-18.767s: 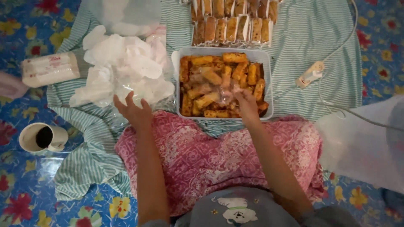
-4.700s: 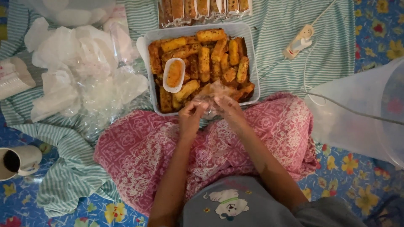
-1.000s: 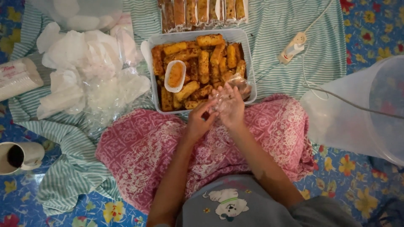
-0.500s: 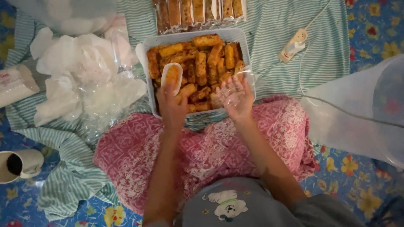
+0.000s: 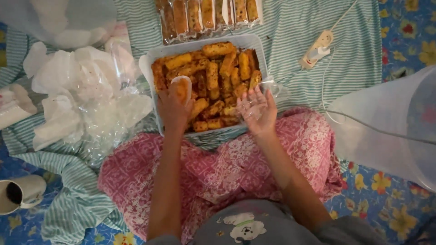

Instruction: The person is packaging individual pieces of fried food into small plastic bags while sitting on the floor.

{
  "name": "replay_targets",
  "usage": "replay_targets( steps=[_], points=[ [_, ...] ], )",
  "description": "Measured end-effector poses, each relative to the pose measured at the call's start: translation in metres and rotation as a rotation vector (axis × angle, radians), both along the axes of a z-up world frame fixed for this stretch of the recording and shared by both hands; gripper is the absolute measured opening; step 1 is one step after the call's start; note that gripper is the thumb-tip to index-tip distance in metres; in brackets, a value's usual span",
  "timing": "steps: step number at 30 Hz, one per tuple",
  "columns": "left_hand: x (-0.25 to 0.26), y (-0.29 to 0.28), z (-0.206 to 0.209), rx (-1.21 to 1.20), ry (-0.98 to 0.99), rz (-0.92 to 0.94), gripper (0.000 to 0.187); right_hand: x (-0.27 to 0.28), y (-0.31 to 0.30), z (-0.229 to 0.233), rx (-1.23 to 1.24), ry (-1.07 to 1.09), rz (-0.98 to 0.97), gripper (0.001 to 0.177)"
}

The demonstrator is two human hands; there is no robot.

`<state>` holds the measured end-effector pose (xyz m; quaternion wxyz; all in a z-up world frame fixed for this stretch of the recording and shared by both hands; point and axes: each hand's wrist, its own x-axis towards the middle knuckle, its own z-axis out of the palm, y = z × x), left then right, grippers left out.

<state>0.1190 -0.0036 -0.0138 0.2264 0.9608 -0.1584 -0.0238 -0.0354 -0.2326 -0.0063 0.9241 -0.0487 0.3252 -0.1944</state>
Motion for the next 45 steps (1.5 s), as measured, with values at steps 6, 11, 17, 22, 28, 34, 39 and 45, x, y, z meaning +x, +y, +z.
replay_targets(
  steps=[6,11,17,22,28,34,39,45],
  points=[
    [-0.008,0.001,0.024,-0.233,0.04,-0.051,0.06,-0.001,-0.005,-0.006,0.019,0.018,-0.007,0.041],
    [-0.007,0.002,0.013,-0.223,-0.022,-0.071,0.067,0.0,-0.008,-0.007,0.029,0.0,0.005,0.042],
    [-0.004,0.005,-0.004,-0.336,-0.096,-0.082,0.047,0.001,-0.008,-0.001,0.035,0.002,0.011,0.042],
    [-0.005,0.008,-0.012,-0.301,-0.192,-0.094,0.043,0.002,-0.007,-0.001,0.05,-0.013,-0.005,0.042],
    [-0.006,0.01,-0.002,-0.358,-0.165,-0.068,0.036,0.003,-0.007,0.009,0.071,-0.039,0.001,0.046],
    [-0.051,0.017,0.059,-0.552,-0.153,-0.162,0.037,0.002,-0.01,0.011,0.132,-0.08,0.009,0.051],
    [-0.098,0.027,0.1,-0.767,-0.013,-0.364,0.044,0.002,-0.006,0.021,0.167,-0.105,0.031,0.051],
    [-0.125,0.022,0.118,-0.851,-0.029,-0.484,0.039,-0.002,0.004,0.025,0.097,-0.295,0.206,0.061]
  ],
)
